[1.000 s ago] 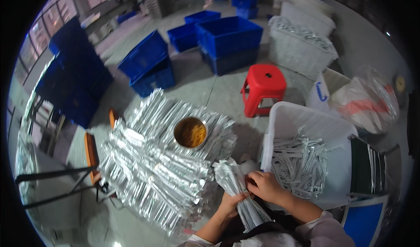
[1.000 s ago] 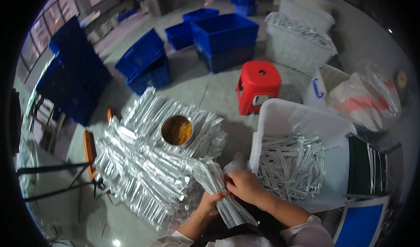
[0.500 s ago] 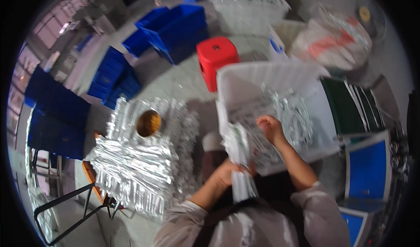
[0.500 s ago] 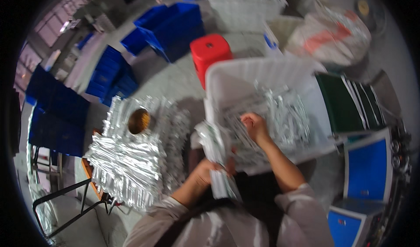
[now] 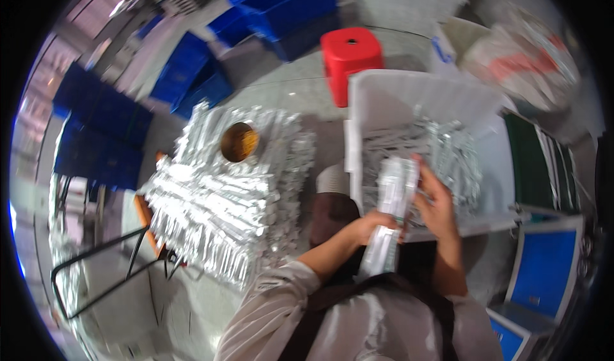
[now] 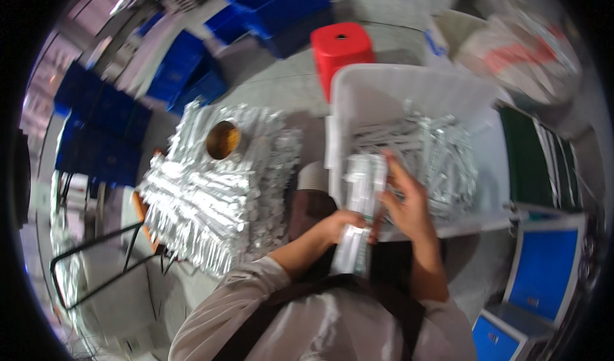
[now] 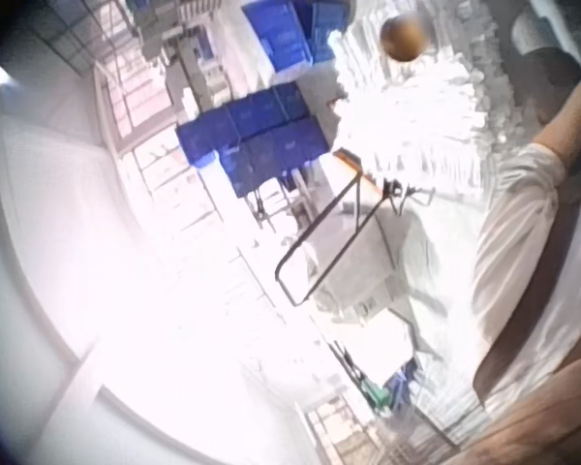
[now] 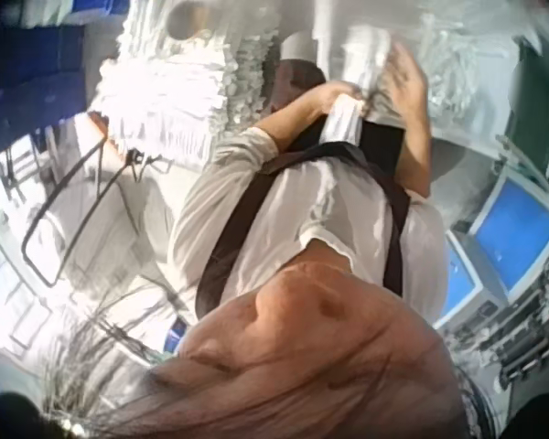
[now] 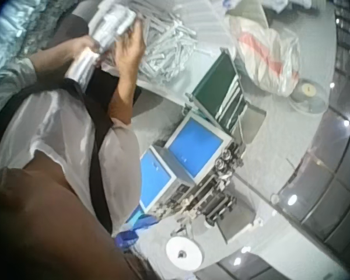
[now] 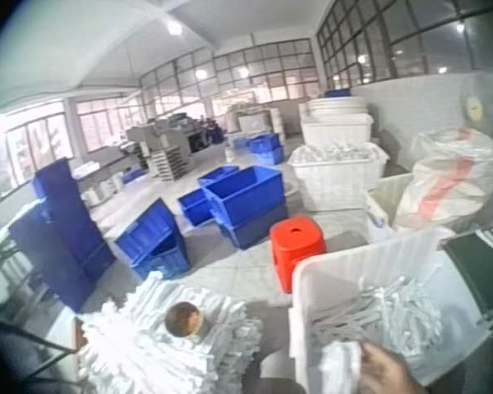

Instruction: The person bundles small white packets by hand, aligning them into stacks before placing them into a white bin. They occasionally reach into a small bowl and handle a small item.

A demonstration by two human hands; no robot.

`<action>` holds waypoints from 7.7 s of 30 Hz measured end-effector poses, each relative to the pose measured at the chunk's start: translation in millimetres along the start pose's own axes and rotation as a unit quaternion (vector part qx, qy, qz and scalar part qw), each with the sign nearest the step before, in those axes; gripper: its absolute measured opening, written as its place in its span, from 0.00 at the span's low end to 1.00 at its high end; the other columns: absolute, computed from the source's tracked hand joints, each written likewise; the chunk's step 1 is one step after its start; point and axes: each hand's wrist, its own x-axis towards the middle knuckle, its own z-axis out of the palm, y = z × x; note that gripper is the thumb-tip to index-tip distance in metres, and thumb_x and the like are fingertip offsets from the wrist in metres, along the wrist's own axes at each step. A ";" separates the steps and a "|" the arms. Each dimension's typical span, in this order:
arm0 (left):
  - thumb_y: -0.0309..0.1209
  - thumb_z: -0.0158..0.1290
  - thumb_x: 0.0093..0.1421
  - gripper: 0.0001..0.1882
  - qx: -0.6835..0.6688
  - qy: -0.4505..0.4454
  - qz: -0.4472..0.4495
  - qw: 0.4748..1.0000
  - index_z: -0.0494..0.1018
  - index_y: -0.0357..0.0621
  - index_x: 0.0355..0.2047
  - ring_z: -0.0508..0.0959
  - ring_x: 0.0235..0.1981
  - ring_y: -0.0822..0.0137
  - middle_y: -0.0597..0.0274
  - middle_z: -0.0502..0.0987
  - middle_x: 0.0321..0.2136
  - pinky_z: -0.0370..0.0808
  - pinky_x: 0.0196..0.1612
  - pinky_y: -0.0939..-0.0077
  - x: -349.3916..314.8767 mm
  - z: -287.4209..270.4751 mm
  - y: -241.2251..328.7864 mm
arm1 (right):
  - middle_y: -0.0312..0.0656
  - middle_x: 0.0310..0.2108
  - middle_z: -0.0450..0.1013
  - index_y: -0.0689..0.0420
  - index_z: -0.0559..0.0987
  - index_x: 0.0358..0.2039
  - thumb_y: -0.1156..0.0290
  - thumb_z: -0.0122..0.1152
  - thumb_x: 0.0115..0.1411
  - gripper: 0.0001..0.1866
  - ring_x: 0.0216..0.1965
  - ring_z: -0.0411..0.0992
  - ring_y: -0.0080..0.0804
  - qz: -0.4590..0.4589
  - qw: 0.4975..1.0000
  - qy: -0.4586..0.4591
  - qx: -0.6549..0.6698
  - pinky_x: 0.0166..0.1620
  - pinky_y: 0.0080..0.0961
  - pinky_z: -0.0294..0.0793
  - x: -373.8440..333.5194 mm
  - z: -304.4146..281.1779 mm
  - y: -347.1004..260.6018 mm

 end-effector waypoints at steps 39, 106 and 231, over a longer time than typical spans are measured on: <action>0.29 0.63 0.42 0.38 0.261 0.241 0.279 0.892 0.56 0.38 0.53 0.62 0.51 0.69 0.57 0.63 0.46 0.59 0.53 0.74 -99.6 28.4 -48.4 | 0.44 0.39 0.65 0.63 0.63 0.47 0.60 0.63 0.42 0.34 0.40 0.66 0.33 0.332 0.855 -0.096 0.388 0.43 0.27 0.66 -40.6 90.8 8.7; 0.25 0.57 0.46 0.23 0.728 0.198 0.009 0.657 0.65 0.38 0.44 0.73 0.34 0.52 0.51 0.73 0.31 0.70 0.37 0.65 176.8 -103.8 126.3 | 0.48 0.50 0.59 0.58 0.62 0.47 0.61 0.70 0.36 0.38 0.50 0.60 0.49 0.546 0.722 0.222 -0.364 0.48 0.45 0.63 47.7 -107.6 446.3; 0.44 0.59 0.33 0.43 -0.136 -0.168 -0.019 0.976 0.61 0.34 0.50 0.73 0.38 0.52 0.49 0.69 0.38 0.68 0.48 0.62 65.8 7.3 21.0 | 0.41 0.37 0.74 0.59 0.76 0.40 0.67 0.53 0.56 0.14 0.44 0.68 0.21 0.122 0.955 -0.271 0.004 0.52 0.23 0.61 146.9 -53.7 50.9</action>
